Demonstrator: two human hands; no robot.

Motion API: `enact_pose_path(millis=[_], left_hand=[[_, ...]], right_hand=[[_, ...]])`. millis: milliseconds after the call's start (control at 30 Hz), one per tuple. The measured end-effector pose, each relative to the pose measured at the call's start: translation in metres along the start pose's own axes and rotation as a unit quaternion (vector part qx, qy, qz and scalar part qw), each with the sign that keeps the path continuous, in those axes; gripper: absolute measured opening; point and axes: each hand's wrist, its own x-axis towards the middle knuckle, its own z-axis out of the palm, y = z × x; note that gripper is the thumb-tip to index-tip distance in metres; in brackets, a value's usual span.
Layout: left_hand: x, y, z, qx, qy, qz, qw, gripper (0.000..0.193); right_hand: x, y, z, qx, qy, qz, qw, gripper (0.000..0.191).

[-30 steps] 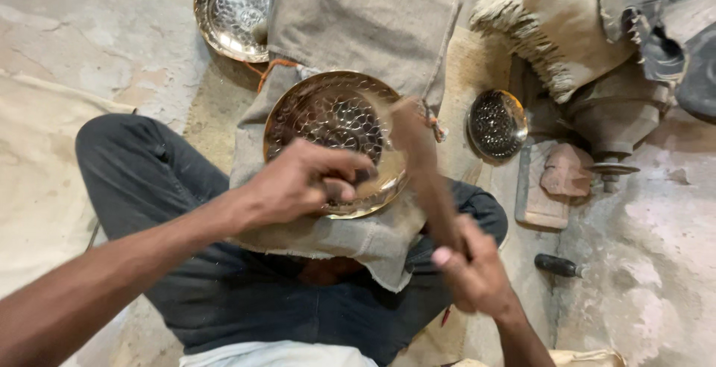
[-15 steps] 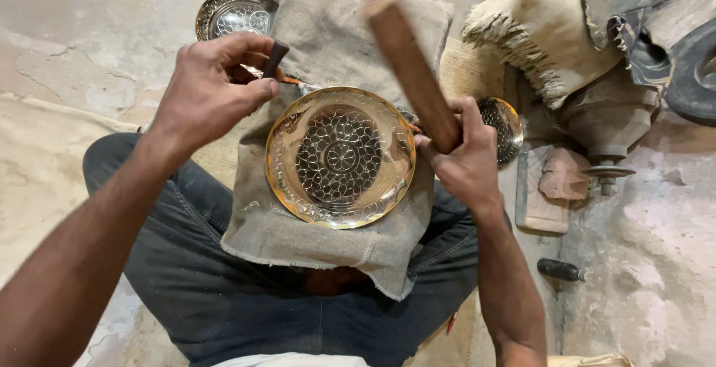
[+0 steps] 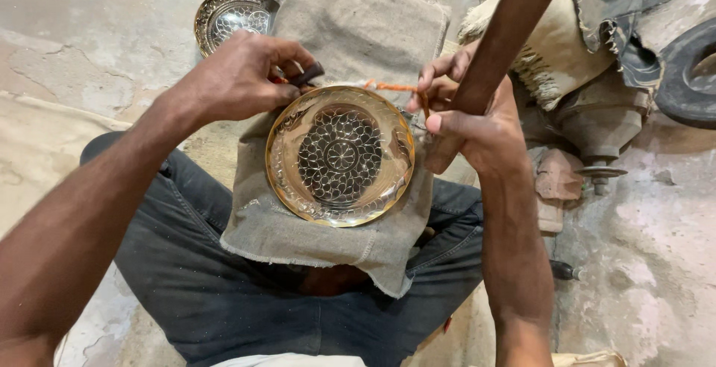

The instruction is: The person sits cross-legged on the floor with a brass plate resting on a cloth pad over their lap. They hold a small punch against the plate's surface with one hand and strike it repeatedly with a wooden mallet held in the other hand, working across the plate to emboss a decorative pattern, repositioning the punch between strikes.

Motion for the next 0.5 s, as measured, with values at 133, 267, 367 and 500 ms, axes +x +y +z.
enact_pose_path(millis=[133,267,367,500], left_hand=[[-0.022,0.011,-0.024,-0.078,0.011,-0.034,0.996,0.036],[-0.051,0.012,-0.014,-0.072,-0.004,-0.105,0.992,0.033],[-0.064,0.010,-0.009,-0.120,0.071,-0.091,0.986,0.035],[-0.073,0.021,0.008,-0.299,0.076,-0.125,0.943,0.042]], right_hand=[[-0.019,0.003,0.004,-0.124,0.042,0.030,0.991,0.043],[-0.057,0.013,0.004,-0.337,0.186,0.083,0.919,0.048],[-0.087,0.021,0.000,-0.450,0.234,0.084,0.858,0.048],[-0.121,0.028,-0.006,-0.481,0.224,0.080,0.844,0.048]])
